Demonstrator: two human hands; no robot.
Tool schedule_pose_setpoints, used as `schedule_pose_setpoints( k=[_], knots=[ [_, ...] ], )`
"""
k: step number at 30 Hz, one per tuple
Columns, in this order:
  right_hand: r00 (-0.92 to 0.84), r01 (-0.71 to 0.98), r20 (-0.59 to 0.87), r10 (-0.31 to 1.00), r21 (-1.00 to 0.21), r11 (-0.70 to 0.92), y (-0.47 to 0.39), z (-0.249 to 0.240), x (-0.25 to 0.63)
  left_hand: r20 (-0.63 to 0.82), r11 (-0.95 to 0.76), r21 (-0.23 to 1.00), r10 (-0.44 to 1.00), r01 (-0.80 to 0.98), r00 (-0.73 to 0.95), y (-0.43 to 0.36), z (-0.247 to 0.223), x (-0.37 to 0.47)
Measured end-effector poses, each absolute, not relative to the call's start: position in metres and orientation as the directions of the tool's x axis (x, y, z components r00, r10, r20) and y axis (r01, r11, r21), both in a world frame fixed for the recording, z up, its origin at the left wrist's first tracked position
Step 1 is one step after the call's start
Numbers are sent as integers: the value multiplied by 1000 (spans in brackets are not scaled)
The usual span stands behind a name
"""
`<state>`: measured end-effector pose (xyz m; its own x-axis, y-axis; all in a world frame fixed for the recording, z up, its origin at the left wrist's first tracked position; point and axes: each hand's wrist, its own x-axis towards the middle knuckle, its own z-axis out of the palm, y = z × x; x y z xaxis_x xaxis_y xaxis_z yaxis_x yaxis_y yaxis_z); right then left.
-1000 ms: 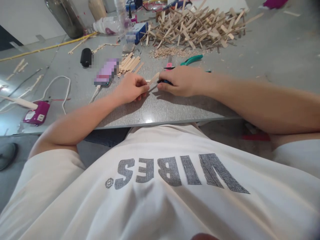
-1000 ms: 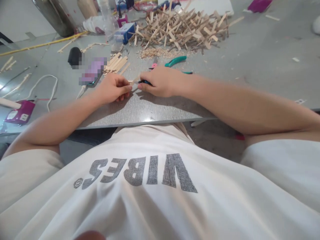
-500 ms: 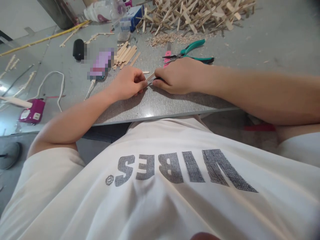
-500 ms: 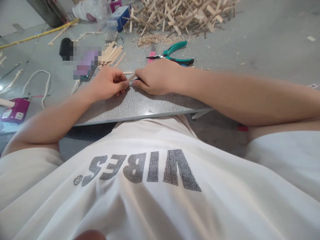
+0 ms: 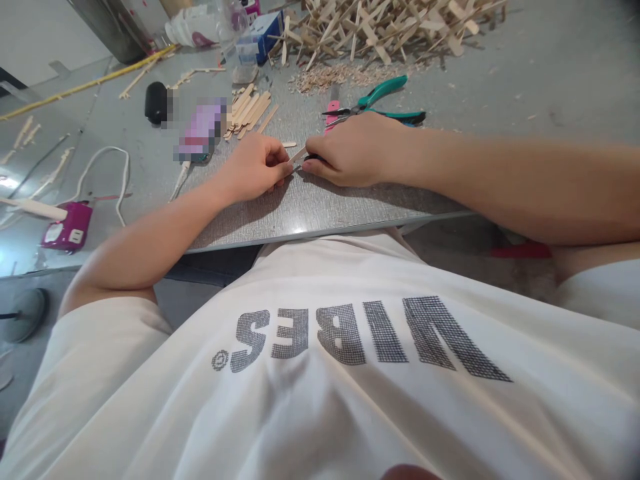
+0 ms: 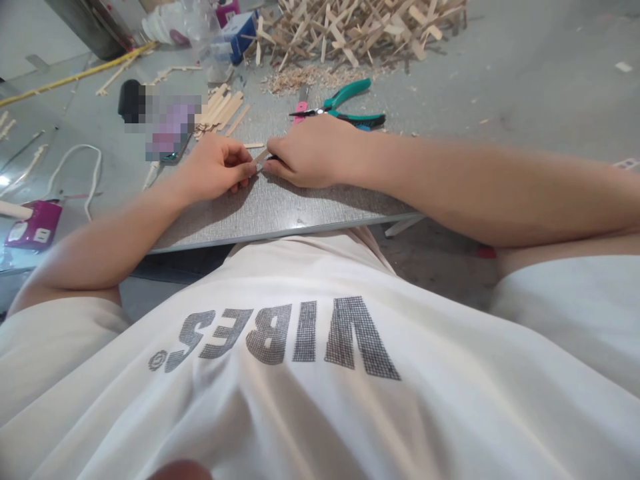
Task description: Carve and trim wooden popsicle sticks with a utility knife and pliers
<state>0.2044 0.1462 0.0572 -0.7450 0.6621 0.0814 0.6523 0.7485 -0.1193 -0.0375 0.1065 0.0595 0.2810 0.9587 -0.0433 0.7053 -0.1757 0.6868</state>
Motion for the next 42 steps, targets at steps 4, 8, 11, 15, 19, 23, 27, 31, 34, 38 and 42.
schedule_pose_setpoints(
  k=[4,8,11,15,19,23,27,31,34,38,42],
  knots=[
    [-736,671,79,673,-56,740,146,58,203,-56,-156,690,962,707,267,106,61,-36],
    [-721,687,71,689,-58,725,145,59,201,-50,-161,665,965,729,259,103,65,-33],
    [-719,695,24,695,17,719,143,62,199,-53,-157,622,969,767,242,101,69,-30],
    [-707,692,-31,707,177,700,139,66,197,-60,-155,583,971,797,232,99,72,-27],
    [-676,732,6,737,121,670,134,67,196,-49,-162,589,971,792,235,99,72,-27],
    [-656,752,18,755,98,651,130,68,196,-66,-147,628,968,764,240,100,71,-29],
    [-677,728,-8,736,145,671,132,67,196,-38,-182,634,963,751,266,99,69,-29],
    [-694,710,8,720,172,683,133,65,195,4,-213,643,962,735,274,97,65,-29],
    [-673,735,42,738,148,662,131,64,195,19,-213,659,964,722,267,96,62,-30],
    [-620,783,67,782,113,612,129,64,194,22,-205,690,965,694,262,96,59,-32],
    [-619,780,54,783,151,607,128,63,194,19,-208,673,964,710,264,96,59,-33]
  ],
)
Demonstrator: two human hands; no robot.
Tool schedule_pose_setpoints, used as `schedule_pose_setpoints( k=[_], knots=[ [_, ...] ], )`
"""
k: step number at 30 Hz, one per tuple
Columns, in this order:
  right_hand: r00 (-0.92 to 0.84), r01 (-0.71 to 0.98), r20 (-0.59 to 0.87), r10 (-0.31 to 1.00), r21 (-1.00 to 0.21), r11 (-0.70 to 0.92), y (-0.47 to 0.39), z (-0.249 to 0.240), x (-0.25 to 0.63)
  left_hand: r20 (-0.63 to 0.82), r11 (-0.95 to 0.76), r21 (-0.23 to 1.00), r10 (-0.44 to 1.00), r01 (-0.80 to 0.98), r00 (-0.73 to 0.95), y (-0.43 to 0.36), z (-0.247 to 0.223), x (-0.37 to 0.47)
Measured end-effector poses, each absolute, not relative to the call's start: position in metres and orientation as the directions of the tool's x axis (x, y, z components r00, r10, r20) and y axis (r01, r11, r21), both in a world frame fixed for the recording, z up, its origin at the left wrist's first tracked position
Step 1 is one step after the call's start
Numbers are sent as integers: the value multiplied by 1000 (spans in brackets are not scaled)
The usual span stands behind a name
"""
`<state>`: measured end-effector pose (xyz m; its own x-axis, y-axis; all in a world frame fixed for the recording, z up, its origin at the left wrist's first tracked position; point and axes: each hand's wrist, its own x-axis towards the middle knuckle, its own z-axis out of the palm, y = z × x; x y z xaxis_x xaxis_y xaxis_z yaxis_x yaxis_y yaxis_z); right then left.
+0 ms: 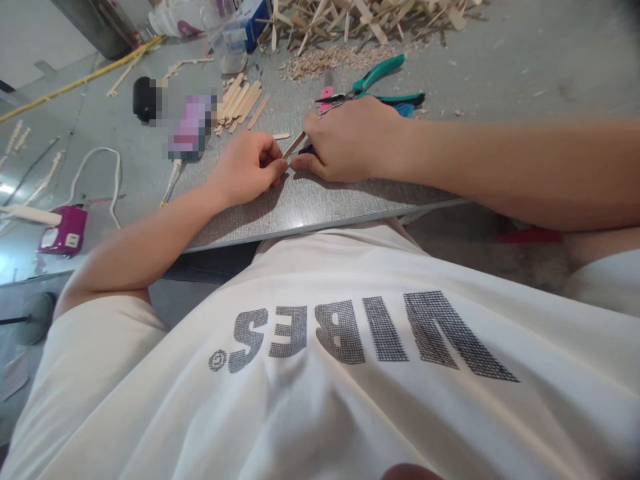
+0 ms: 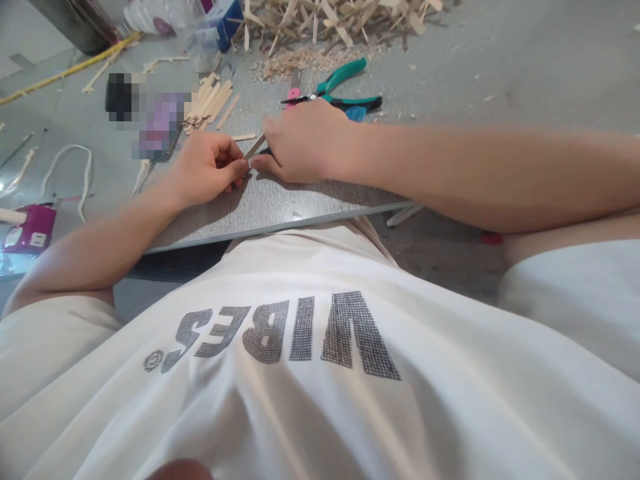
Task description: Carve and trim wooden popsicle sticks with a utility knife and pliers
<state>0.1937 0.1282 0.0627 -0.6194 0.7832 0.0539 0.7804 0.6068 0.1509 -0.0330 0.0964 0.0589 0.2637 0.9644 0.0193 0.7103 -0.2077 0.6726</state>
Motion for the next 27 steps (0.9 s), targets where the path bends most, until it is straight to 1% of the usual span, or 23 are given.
schedule_pose_setpoints(
  k=[3,13,24,27],
  knots=[
    [-625,775,47,779,161,612,127,63,194,-2,-188,645,969,740,247,96,60,-31],
    [-618,783,24,786,109,613,123,69,193,-52,-139,616,975,776,215,94,66,-28],
    [-645,759,2,764,116,641,127,70,194,-77,-102,715,972,692,223,99,67,-29],
    [-640,766,26,768,97,636,128,68,195,-106,-80,734,967,674,230,101,68,-31]
  ],
)
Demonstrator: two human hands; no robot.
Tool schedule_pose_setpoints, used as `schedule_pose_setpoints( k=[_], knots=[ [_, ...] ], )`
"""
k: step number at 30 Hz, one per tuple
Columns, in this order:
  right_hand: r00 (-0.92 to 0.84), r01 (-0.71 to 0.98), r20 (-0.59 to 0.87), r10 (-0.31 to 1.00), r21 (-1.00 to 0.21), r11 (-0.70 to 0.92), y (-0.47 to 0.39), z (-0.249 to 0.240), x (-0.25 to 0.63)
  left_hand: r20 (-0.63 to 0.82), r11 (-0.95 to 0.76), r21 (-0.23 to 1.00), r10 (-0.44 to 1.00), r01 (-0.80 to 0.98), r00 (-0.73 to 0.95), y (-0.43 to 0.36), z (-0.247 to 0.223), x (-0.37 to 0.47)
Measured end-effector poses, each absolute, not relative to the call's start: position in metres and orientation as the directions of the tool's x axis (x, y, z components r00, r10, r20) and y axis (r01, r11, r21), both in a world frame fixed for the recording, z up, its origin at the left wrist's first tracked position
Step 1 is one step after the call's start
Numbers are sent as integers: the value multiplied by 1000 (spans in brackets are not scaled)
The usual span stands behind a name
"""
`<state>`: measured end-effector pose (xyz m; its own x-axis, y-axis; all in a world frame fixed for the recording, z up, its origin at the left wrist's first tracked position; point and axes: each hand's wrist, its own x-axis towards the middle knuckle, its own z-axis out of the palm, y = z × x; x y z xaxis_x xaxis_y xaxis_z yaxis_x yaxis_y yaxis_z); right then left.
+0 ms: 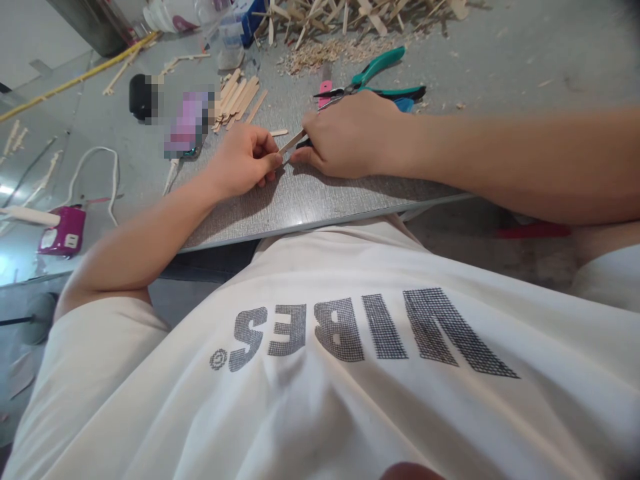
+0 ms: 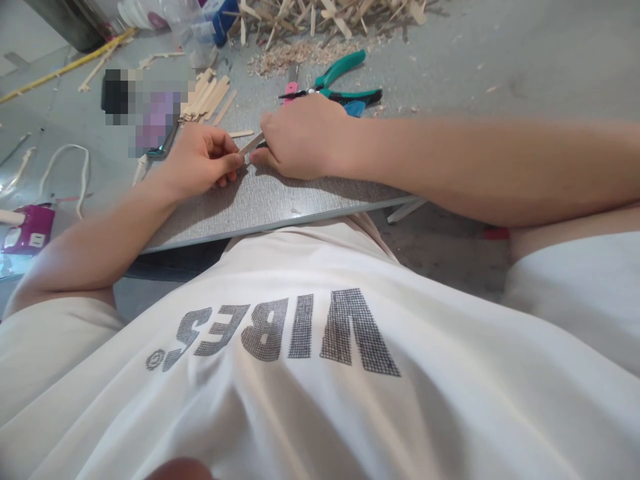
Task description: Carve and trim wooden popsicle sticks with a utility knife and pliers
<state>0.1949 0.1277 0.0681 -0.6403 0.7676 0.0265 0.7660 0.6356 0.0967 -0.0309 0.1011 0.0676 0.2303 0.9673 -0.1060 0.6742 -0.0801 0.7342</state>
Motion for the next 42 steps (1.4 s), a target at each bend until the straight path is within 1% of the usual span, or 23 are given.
schedule_pose_setpoints(
  k=[6,8,11,13,19,25,31,34,38,40,42],
  knots=[
    [-622,782,93,777,31,622,129,63,199,-98,-73,777,967,626,234,104,67,-33],
    [-633,774,102,767,63,630,130,61,200,-108,-65,790,964,610,243,104,67,-33],
    [-653,755,97,751,162,636,131,62,200,-115,-48,805,966,592,234,105,68,-34],
    [-661,747,108,743,191,637,131,64,201,-122,-34,814,966,580,227,107,68,-34],
    [-669,740,128,732,210,639,133,66,203,-137,-21,834,960,551,244,111,68,-38],
    [-670,742,147,728,165,650,138,65,203,-132,-19,847,961,531,244,112,67,-40],
    [-678,730,140,722,249,637,137,67,202,-128,-11,865,962,502,242,113,65,-40],
    [-693,713,133,708,270,647,136,69,201,-128,-8,864,963,504,235,112,64,-41],
    [-696,714,151,702,256,652,135,70,201,-159,6,858,954,513,255,111,66,-43],
    [-674,737,155,723,214,641,135,70,202,-179,22,860,949,510,260,111,68,-43],
    [-645,764,167,746,141,630,135,70,203,-188,33,865,947,501,261,111,70,-43]
  ],
)
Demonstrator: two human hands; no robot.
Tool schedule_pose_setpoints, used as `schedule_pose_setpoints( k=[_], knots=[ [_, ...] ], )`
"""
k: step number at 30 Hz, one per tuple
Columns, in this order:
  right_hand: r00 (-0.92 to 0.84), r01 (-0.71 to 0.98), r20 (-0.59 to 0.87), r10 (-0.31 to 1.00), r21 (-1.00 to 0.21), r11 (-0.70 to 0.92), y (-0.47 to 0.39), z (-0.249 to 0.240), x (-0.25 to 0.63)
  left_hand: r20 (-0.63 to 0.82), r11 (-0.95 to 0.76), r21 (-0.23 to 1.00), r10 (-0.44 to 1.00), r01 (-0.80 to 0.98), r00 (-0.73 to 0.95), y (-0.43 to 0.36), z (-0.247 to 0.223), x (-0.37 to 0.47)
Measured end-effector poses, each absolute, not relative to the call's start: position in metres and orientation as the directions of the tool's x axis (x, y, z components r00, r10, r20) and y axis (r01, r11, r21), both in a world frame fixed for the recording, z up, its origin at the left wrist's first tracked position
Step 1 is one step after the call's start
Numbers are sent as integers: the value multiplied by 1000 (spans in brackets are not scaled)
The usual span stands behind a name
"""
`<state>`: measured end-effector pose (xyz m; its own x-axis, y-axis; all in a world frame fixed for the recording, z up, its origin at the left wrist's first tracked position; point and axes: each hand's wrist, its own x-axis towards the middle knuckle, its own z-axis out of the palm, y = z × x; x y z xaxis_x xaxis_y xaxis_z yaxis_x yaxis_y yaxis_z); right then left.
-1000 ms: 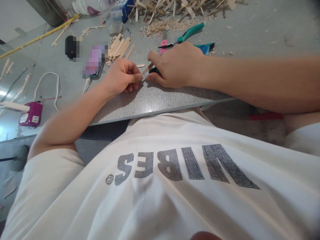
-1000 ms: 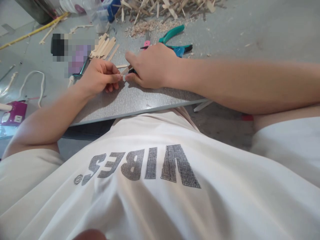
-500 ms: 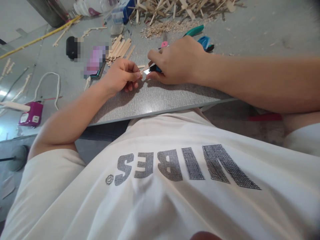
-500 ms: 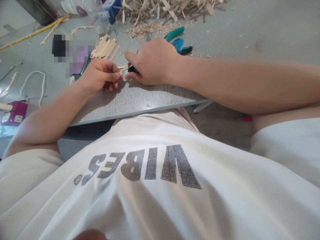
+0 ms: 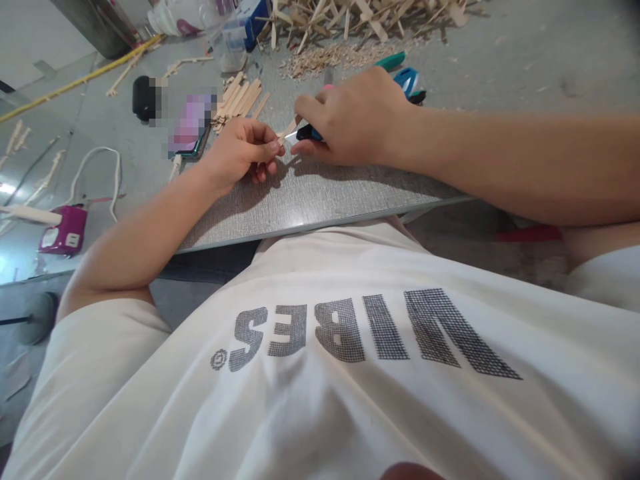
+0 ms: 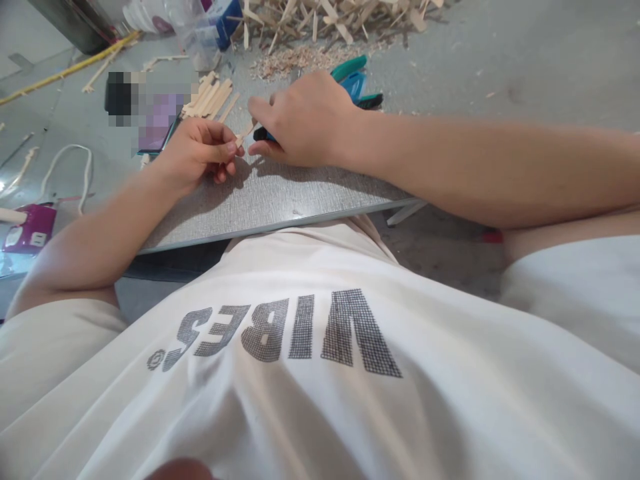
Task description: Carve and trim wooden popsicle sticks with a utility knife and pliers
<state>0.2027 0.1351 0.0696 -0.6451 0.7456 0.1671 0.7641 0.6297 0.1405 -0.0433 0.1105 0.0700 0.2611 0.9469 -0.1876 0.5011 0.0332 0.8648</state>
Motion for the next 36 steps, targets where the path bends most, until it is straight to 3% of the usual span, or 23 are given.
schedule_pose_setpoints(
  k=[4,10,14,18,21,23,25,27,32,36],
  knots=[
    [-627,770,183,757,-7,639,137,69,204,-192,38,864,947,502,259,110,71,-42],
    [-680,733,120,724,151,663,136,73,201,-202,76,890,950,450,238,107,73,-39],
    [-680,732,170,713,116,671,139,71,202,-163,53,904,960,425,228,106,70,-36],
    [-657,690,327,679,-103,717,147,70,209,-51,-21,920,984,392,173,104,64,-27],
    [-587,516,484,649,-394,761,150,74,213,-4,-34,937,994,347,109,100,62,-20],
    [-547,308,462,698,-665,681,147,78,212,16,-42,949,996,312,86,98,63,-16],
    [-560,154,329,761,-861,485,140,82,207,43,-62,955,996,289,72,97,63,-15],
    [-582,148,199,789,-927,343,133,85,201,66,-83,952,996,295,68,98,62,-17],
    [-698,269,-13,716,-931,245,129,77,192,104,-134,920,990,368,100,103,52,-25],
    [-737,183,43,674,-948,261,135,64,192,102,-144,930,985,338,139,102,50,-27]
  ],
)
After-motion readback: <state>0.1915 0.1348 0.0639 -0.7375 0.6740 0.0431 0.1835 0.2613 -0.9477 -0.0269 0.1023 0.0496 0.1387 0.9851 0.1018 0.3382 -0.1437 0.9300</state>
